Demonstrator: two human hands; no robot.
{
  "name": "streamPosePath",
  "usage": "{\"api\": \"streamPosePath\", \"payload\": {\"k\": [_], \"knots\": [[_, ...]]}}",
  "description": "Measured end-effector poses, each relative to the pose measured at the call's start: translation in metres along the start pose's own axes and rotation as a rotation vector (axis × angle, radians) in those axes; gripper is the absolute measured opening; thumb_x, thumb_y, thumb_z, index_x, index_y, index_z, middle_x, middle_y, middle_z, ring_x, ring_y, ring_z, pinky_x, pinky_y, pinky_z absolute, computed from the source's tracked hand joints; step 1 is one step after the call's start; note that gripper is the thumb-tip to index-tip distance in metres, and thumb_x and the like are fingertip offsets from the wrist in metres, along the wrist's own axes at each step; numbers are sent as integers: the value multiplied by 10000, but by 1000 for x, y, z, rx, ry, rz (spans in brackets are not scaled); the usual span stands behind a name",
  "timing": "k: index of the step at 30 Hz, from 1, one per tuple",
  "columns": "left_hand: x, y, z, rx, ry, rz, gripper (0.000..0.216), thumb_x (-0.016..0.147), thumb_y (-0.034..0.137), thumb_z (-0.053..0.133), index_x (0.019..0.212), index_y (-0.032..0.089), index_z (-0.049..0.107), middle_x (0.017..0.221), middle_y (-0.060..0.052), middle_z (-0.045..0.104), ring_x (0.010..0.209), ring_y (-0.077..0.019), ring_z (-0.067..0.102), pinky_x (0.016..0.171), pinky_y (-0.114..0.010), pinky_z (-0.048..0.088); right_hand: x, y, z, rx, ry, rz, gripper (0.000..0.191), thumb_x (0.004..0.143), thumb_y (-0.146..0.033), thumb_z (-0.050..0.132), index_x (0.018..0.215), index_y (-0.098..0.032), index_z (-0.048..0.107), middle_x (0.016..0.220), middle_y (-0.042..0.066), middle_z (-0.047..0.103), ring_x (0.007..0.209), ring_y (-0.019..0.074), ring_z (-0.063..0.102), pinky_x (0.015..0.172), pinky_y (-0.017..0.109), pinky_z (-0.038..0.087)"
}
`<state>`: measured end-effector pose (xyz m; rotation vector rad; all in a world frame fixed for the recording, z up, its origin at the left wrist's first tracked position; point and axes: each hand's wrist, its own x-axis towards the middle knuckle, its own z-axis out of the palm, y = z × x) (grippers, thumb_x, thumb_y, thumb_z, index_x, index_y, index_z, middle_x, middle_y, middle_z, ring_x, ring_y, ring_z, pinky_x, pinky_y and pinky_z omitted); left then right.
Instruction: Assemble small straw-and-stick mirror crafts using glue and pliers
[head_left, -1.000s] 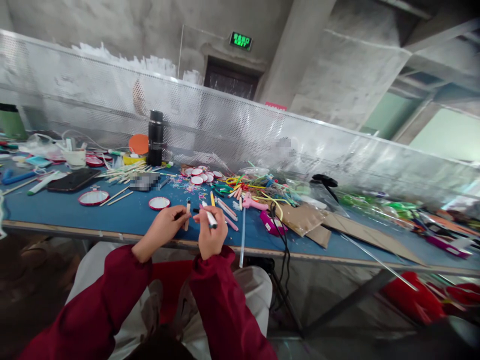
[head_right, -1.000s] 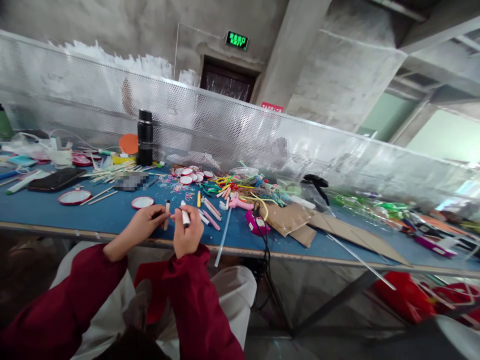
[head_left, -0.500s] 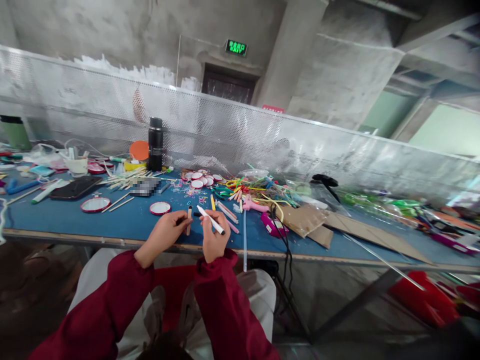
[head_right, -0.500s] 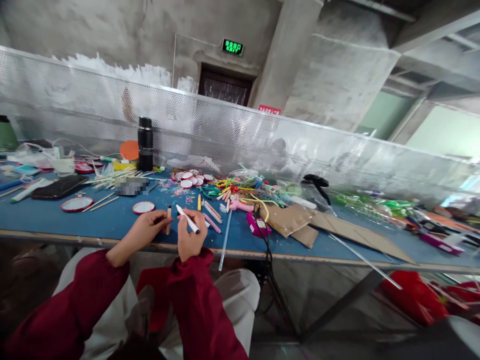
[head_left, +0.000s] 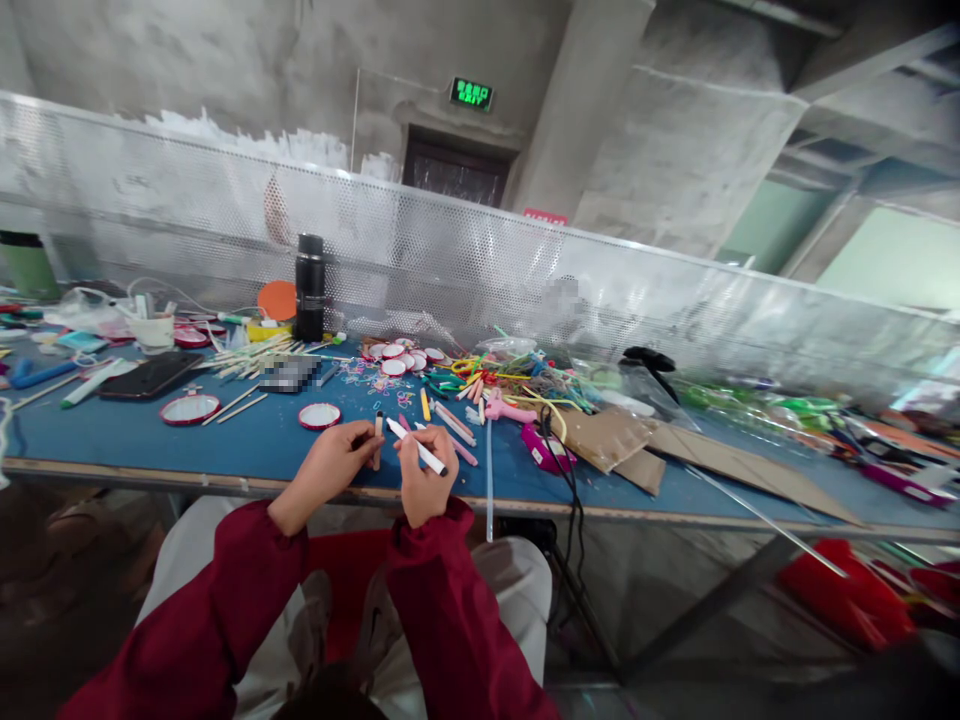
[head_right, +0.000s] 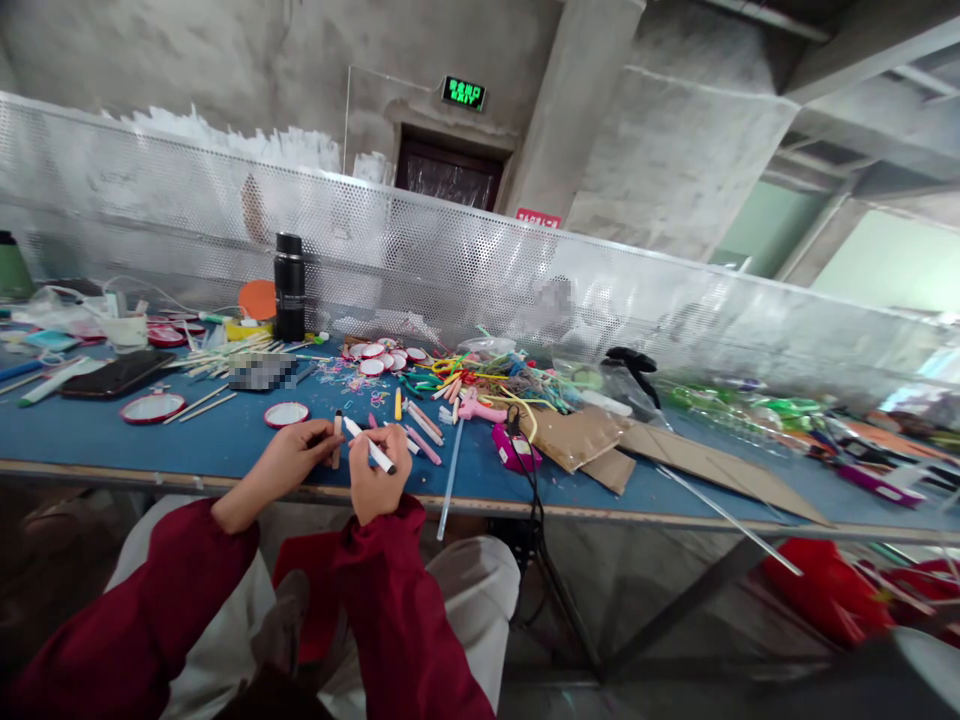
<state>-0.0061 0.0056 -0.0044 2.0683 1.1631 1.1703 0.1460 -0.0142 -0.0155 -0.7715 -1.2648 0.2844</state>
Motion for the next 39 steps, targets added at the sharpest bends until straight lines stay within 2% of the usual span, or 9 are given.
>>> {"api": "streamPosePath", "payload": {"k": [12, 21, 39], "knots": [[1, -6, 2, -15, 0, 16, 372, 951, 467, 509, 729, 191, 625, 674, 4, 642, 642, -159, 566, 640, -277, 396, -2, 3, 0, -41, -36, -67, 121, 875, -250, 582, 760, -213, 581, 739, 7, 629, 748, 180, 584, 740, 333, 458], [2, -9, 2, -26, 2, 15, 374, 946, 472, 519, 725, 188, 623, 675, 0, 642, 641, -158, 562, 624, -274, 390, 0, 0, 0, -84, -84, -53, 158, 891, -282, 570, 753, -213, 609, 769, 18, 620, 800, 189, 581, 767, 339, 464], [2, -10, 2, -29, -9, 21, 366, 950, 457, 506, 727, 192, 624, 678, 3, 650, 644, -158, 573, 622, -268, 394, 0, 1, 1, -101, -81, -47, 134, 879, -277, 580, 760, -220, 603, 777, 19, 621, 815, 195, 585, 777, 345, 481]]}}
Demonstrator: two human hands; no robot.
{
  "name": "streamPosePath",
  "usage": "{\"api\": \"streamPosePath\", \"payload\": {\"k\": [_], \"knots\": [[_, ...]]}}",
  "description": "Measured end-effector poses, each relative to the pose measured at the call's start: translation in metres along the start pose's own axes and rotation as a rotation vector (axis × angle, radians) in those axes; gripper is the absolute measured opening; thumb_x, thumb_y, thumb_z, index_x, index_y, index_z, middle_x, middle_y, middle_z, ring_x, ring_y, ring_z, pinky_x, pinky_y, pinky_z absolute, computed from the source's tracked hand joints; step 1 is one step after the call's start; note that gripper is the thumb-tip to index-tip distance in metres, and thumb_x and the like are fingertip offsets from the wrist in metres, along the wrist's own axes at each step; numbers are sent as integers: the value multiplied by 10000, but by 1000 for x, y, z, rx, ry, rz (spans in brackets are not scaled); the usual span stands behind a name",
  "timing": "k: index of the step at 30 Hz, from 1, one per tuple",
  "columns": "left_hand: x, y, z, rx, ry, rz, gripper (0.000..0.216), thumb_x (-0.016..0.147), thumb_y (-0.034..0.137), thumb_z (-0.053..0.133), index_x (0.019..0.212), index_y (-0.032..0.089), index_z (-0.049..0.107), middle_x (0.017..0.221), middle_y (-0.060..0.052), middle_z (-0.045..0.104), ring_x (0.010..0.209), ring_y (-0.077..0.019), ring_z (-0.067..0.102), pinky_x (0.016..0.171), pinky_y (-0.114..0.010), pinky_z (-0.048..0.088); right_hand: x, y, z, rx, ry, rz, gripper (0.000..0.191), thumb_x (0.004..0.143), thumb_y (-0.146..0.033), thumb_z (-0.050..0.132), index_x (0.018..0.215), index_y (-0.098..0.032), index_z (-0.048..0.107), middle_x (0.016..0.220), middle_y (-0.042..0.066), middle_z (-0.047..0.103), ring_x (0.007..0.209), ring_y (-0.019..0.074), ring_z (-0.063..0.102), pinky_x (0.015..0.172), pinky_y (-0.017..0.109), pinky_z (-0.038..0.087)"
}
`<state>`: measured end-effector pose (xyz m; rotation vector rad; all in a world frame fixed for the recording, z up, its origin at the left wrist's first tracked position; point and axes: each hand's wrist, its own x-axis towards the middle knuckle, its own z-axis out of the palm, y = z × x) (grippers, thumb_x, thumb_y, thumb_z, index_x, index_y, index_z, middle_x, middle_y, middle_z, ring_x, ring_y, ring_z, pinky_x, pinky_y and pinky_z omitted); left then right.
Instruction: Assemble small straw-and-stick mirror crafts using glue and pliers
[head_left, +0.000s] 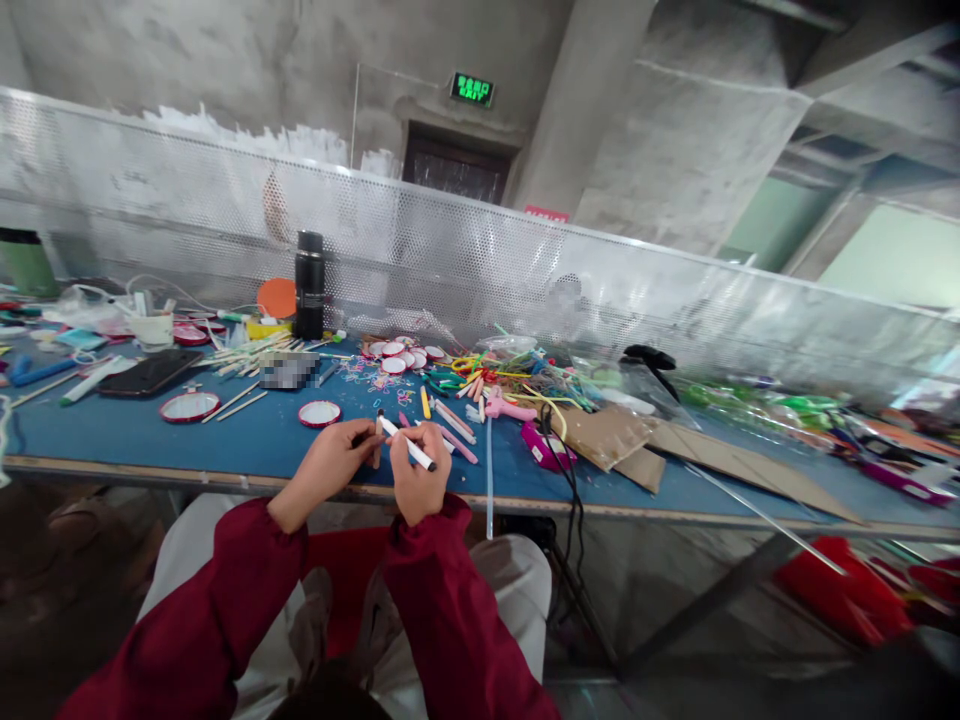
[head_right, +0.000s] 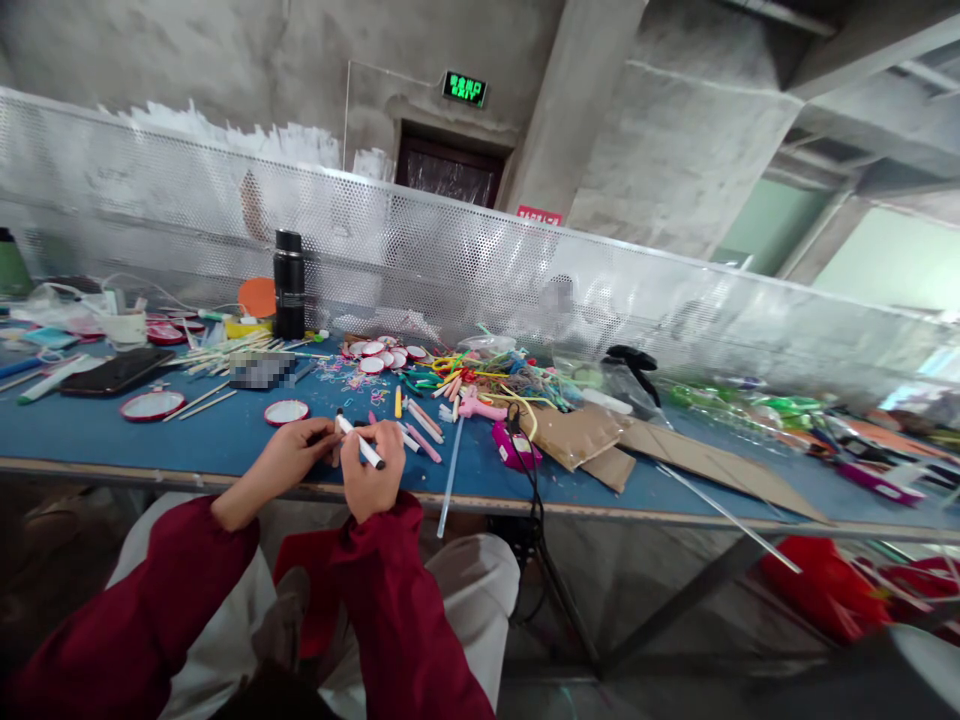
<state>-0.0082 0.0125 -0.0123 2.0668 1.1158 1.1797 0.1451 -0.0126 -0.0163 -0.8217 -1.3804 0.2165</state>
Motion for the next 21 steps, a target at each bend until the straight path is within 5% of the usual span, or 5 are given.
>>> {"api": "streamPosePath", "payload": {"k": [21], "knots": [[1, 4, 0, -59, 27, -20, 325, 928, 421, 537, 716, 192, 627, 666, -4, 669, 631, -164, 592, 634, -270, 419, 0, 1, -1, -29, 71, 34, 164, 893, -304, 564, 764, -211, 600, 755, 18, 628, 787, 188, 583, 753, 331, 464]]}}
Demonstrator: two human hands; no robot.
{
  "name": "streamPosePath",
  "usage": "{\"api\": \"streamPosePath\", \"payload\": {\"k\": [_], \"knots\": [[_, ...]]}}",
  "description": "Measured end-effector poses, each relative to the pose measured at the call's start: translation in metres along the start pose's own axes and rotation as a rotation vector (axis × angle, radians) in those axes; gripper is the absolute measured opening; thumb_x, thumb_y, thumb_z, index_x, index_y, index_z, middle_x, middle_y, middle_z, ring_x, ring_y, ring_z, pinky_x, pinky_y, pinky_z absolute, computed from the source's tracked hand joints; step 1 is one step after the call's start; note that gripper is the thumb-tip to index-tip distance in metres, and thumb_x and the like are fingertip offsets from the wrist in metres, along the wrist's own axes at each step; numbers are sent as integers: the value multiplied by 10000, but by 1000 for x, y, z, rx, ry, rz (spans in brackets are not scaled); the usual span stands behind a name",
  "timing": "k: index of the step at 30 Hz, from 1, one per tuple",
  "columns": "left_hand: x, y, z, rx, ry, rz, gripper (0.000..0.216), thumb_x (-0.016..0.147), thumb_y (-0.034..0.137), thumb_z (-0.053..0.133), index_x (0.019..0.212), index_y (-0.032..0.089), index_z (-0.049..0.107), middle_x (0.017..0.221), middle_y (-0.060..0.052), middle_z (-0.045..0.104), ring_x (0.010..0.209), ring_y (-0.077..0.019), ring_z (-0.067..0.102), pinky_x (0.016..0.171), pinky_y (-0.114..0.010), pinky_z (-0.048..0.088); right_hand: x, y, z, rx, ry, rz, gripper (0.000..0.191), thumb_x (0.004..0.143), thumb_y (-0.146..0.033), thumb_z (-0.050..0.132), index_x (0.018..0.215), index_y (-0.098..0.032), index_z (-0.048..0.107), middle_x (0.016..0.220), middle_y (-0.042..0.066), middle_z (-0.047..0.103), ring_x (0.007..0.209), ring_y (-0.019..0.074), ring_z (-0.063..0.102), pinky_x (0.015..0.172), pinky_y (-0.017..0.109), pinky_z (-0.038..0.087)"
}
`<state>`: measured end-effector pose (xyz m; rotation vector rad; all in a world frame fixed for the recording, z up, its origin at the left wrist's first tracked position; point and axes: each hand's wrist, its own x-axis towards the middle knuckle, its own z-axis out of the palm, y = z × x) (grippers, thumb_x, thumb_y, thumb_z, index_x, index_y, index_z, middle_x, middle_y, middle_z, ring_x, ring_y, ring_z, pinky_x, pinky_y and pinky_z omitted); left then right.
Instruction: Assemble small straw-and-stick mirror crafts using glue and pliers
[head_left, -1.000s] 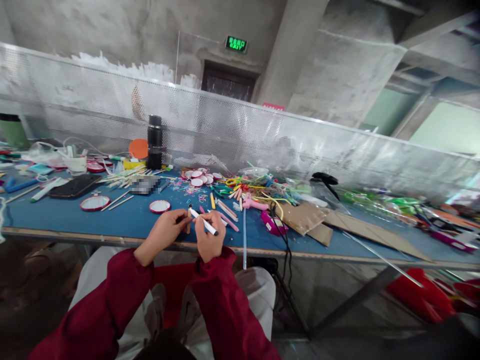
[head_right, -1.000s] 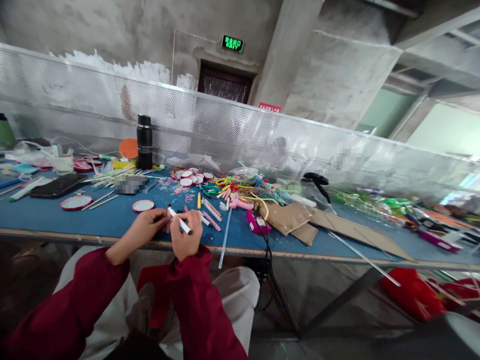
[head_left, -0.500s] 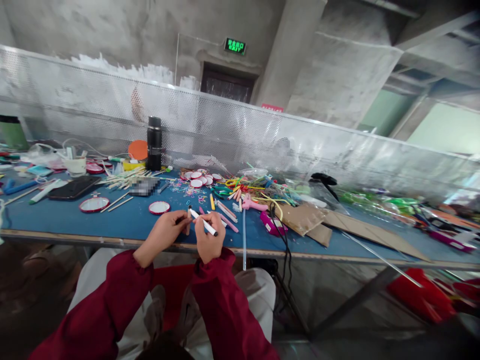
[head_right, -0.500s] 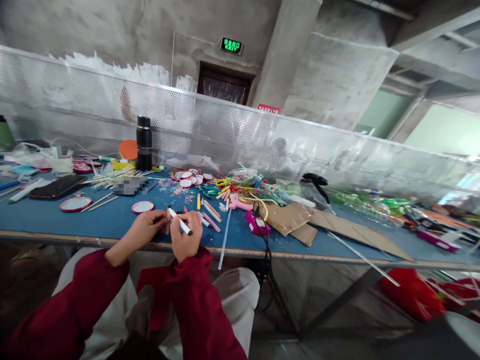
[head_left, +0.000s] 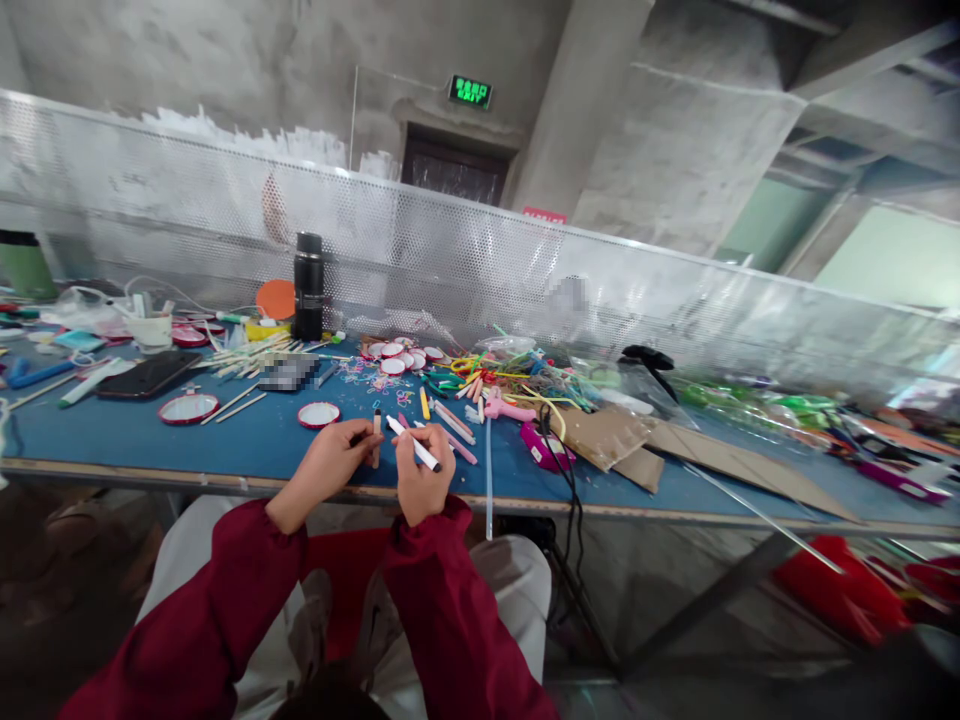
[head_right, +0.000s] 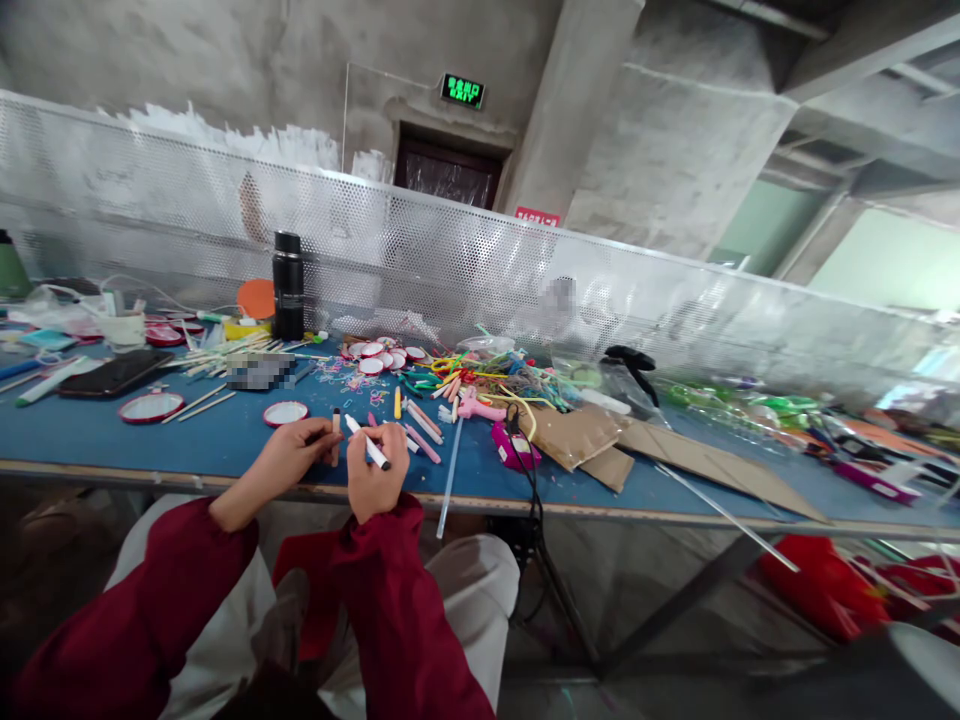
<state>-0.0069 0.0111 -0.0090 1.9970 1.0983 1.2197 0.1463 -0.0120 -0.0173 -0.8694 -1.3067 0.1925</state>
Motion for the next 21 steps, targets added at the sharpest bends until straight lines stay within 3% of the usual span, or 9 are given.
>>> {"api": "streamPosePath", "payload": {"k": [8, 21], "knots": [[0, -2, 1, 4, -8, 8, 356, 934, 461, 531, 727, 187, 627, 671, -2, 652, 633, -158, 573, 615, -265, 404, 0, -2, -1, 36, -71, -40, 142, 884, -285, 582, 761, -215, 597, 774, 20, 632, 807, 192, 585, 757, 334, 465], [0, -7, 1, 39, -9, 11, 363, 940, 464, 512, 730, 190, 625, 671, -7, 658, 623, -157, 562, 597, -264, 384, 1, -2, 1, 31, -79, -44, 131, 875, -275, 584, 759, -222, 616, 785, 19, 636, 817, 193, 579, 754, 333, 462]]}}
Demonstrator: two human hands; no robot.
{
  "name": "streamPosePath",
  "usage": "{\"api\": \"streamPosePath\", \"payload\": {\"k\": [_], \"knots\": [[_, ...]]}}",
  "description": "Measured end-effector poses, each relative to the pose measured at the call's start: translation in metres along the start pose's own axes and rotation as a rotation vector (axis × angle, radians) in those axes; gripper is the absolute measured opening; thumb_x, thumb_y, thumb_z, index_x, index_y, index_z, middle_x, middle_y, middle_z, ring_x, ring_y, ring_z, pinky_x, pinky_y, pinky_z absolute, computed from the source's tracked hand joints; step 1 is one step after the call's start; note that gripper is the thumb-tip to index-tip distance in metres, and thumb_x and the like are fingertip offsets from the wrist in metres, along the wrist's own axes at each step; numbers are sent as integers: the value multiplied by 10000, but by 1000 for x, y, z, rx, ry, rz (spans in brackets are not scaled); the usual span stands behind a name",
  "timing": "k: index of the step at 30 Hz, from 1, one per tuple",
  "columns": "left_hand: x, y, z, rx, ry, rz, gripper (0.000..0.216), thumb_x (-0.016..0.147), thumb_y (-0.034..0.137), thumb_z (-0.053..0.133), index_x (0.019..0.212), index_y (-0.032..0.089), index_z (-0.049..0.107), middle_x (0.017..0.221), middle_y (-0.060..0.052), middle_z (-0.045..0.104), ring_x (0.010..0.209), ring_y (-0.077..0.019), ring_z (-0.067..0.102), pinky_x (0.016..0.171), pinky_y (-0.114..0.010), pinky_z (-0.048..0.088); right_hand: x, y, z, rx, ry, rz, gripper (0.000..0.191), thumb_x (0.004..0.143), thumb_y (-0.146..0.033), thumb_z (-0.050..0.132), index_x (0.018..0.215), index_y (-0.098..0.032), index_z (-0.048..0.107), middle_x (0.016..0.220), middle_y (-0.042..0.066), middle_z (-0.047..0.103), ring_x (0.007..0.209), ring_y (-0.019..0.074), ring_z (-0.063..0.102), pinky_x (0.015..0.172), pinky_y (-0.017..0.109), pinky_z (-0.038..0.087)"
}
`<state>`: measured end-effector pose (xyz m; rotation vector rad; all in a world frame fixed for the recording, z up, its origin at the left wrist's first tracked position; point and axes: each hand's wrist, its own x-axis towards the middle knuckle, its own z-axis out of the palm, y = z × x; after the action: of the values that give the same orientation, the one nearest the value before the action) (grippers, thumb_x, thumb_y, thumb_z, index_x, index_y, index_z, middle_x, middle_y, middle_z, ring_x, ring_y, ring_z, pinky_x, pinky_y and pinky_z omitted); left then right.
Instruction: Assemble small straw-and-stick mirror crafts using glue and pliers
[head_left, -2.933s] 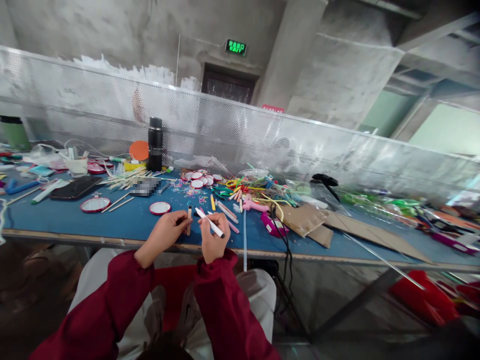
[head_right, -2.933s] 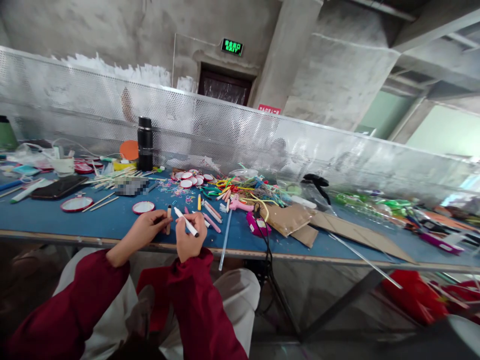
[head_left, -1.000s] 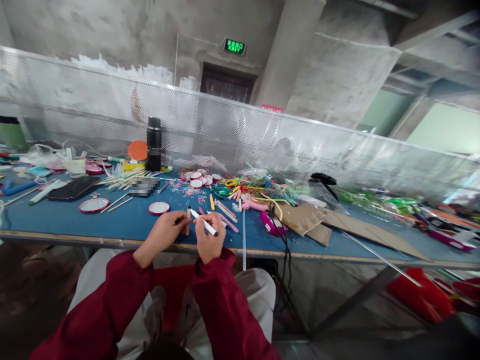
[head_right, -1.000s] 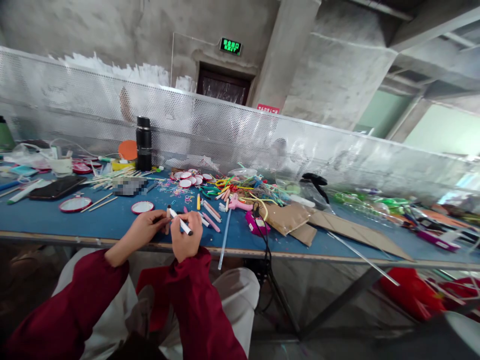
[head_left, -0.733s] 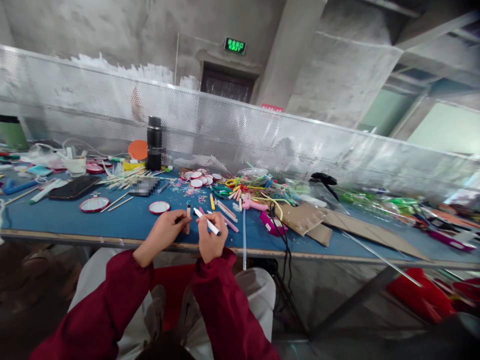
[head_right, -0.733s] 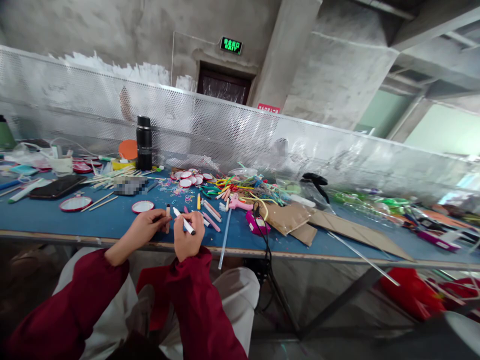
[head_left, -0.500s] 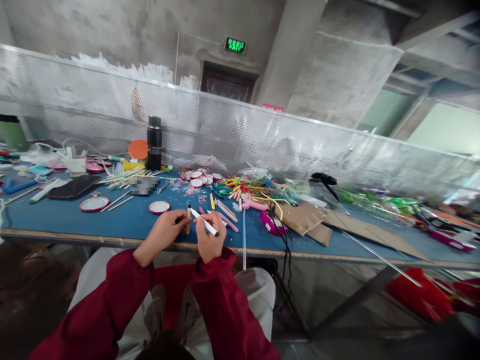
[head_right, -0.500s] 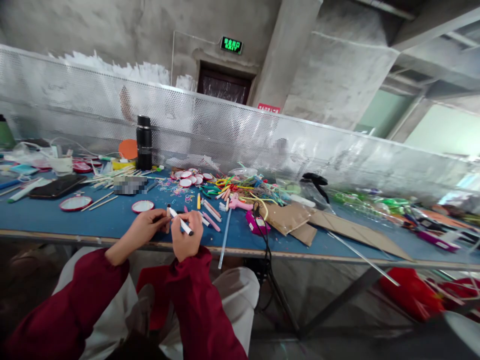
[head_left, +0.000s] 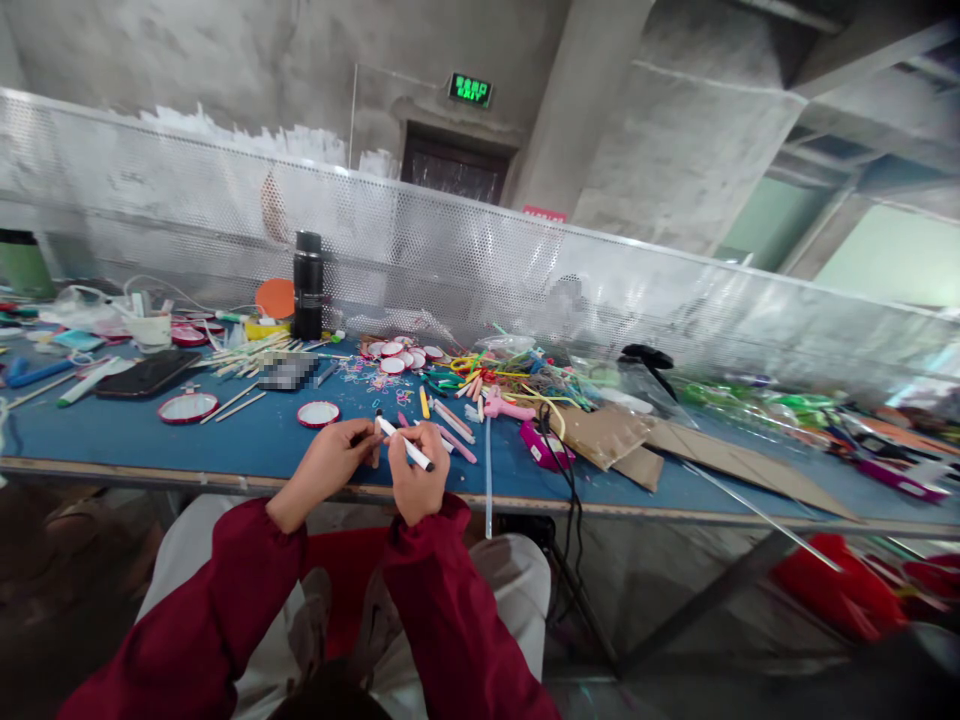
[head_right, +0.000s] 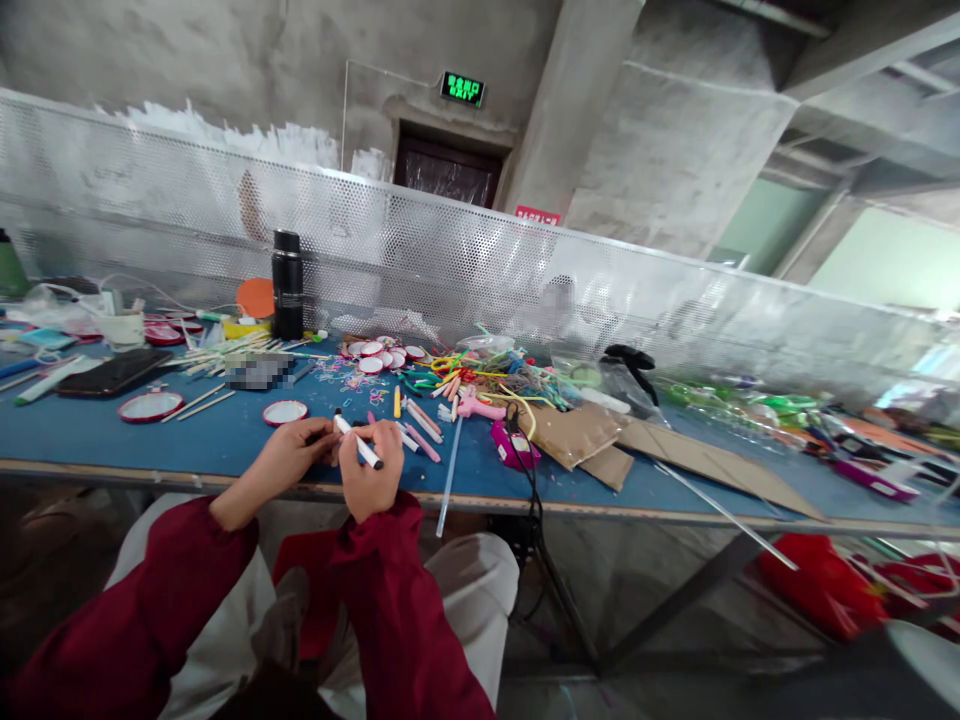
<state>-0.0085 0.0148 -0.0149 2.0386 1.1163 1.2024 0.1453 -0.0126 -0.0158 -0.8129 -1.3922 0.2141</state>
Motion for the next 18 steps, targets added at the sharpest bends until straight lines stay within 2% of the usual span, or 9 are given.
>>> {"api": "streamPosePath", "payload": {"k": [11, 18], "knots": [[0, 5, -1, -14, 11, -13, 331, 934, 424, 525, 717, 195, 625, 673, -5, 672, 627, -161, 588, 619, -268, 408, -1, 3, -1, -34, 73, 41, 155, 889, -300, 575, 764, -213, 605, 761, 25, 632, 797, 194, 579, 757, 337, 468], [0, 5, 0, -38, -3, -10, 337, 924, 440, 534, 721, 192, 636, 669, -8, 667, 627, -164, 583, 613, -267, 410, -1, 1, -1, -5, 32, 16, 147, 881, -306, 583, 763, -219, 590, 765, 21, 632, 809, 195, 585, 757, 337, 475]]}}
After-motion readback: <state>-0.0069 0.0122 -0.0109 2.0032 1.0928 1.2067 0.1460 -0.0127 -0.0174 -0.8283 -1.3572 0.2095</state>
